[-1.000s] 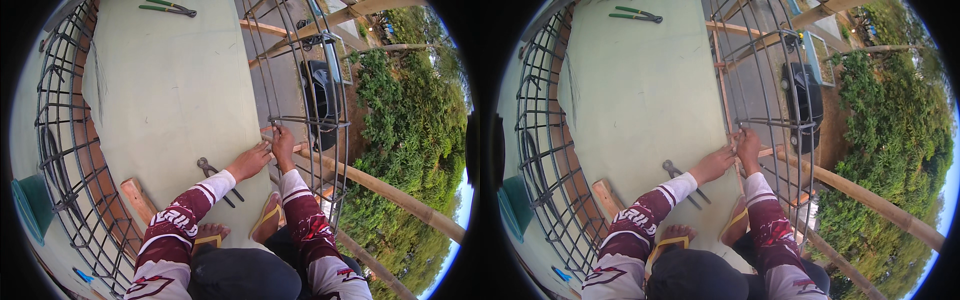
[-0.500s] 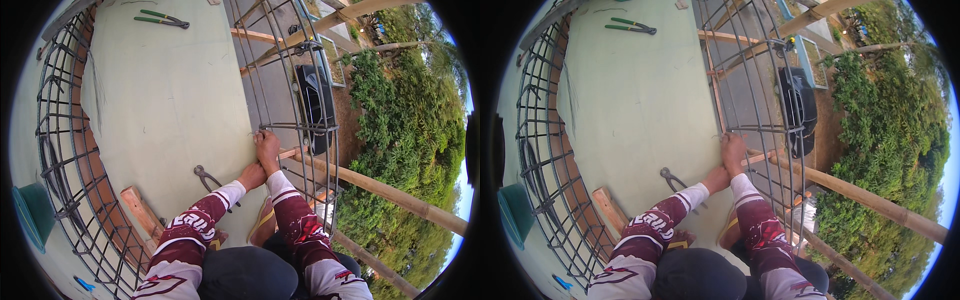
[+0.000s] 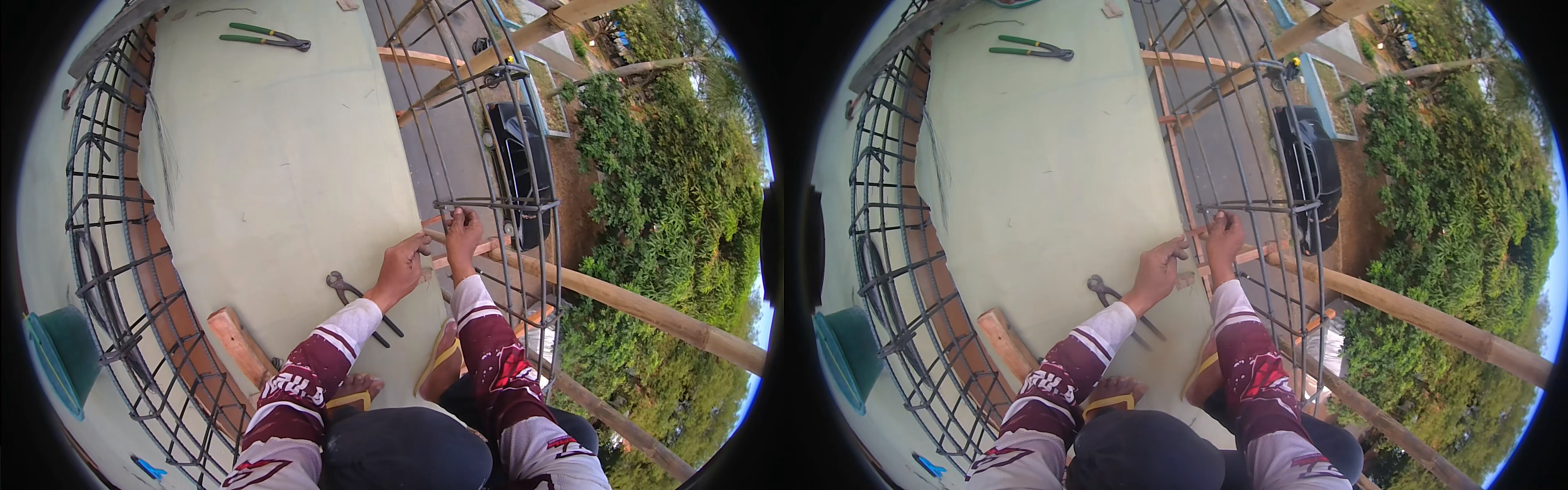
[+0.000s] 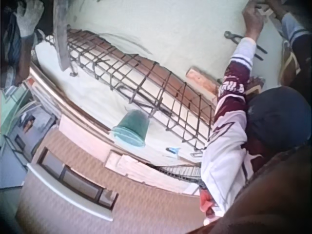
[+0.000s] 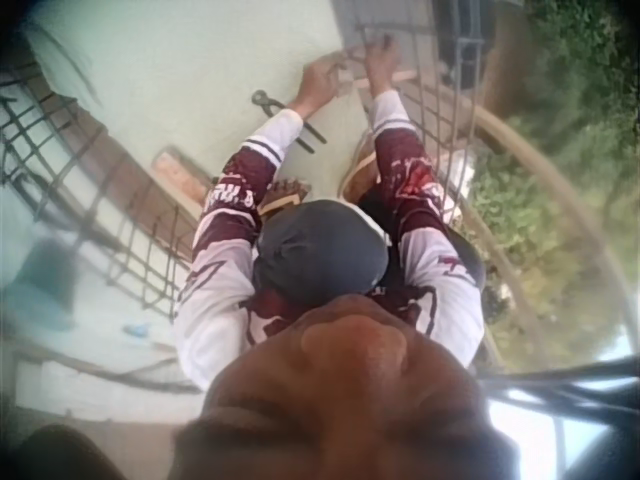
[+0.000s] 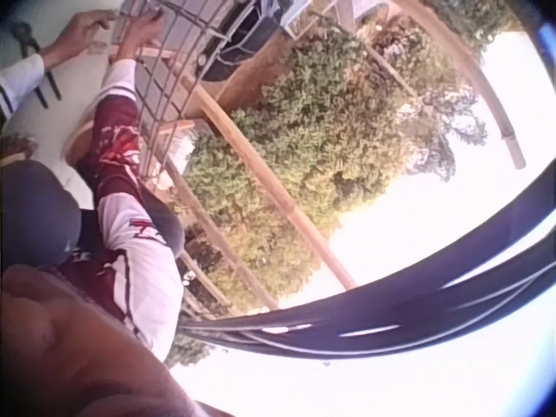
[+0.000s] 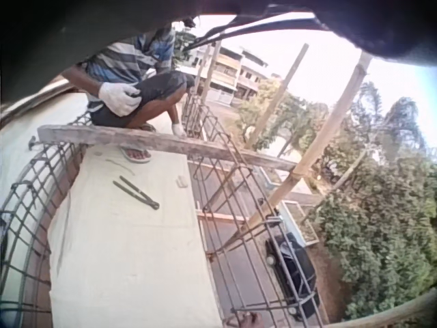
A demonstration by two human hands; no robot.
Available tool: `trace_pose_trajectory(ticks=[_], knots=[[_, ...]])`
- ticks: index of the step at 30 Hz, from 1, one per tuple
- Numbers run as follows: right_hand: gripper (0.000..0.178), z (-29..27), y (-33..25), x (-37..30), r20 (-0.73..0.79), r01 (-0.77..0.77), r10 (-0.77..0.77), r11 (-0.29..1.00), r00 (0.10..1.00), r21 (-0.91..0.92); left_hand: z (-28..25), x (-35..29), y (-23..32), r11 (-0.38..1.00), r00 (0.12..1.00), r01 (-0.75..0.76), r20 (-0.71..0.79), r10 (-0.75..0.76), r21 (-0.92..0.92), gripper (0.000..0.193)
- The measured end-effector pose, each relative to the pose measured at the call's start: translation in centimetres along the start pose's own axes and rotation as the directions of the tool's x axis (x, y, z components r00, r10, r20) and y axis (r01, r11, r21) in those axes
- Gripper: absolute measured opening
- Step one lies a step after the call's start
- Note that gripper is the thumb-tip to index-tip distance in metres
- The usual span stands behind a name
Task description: The person ties rebar intersections on a roof slab using pliers and wire. They move along the grid, securing multiple points, then walk across the roof and enter the building.
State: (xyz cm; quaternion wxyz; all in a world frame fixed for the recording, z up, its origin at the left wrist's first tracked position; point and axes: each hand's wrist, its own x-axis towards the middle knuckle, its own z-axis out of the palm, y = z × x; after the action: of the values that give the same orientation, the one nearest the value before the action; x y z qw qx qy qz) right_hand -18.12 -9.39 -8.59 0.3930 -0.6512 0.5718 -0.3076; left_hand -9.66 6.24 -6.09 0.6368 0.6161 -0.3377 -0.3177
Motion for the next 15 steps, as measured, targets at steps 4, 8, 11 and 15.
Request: trace_pose_trajectory(ticks=[4, 8, 11, 15], knots=[[0.016, -0.5, -0.3, 2.0, 0.056, 0.093, -0.083, 0.978, 0.995, -0.189, 1.1, -1.1, -0.4, 0.999, 1.0, 0.02, 0.008, -0.02, 0.032, 0.038], [0.014, -0.4, -1.0, 2.9, 0.11, 0.236, -0.209, 0.881, 0.972, -0.411, 1.1, -0.8, 1.5, 0.998, 0.998, 0.031, -0.049, -0.029, 0.046, 0.023], [0.014, -0.5, 0.0, 3.4, 0.088, 0.282, -0.27, 0.864, 0.959, -0.418, 1.0, 0.1, 2.3, 0.986, 0.997, -0.001, -0.075, 0.013, 0.167, 0.021], [0.014, 0.4, 0.6, 3.3, 0.077, 0.426, -0.428, 0.833, 0.901, -0.353, 0.2, 0.9, 2.2, 0.963, 0.998, 0.062, -0.044, -0.052, 0.261, 0.016]])
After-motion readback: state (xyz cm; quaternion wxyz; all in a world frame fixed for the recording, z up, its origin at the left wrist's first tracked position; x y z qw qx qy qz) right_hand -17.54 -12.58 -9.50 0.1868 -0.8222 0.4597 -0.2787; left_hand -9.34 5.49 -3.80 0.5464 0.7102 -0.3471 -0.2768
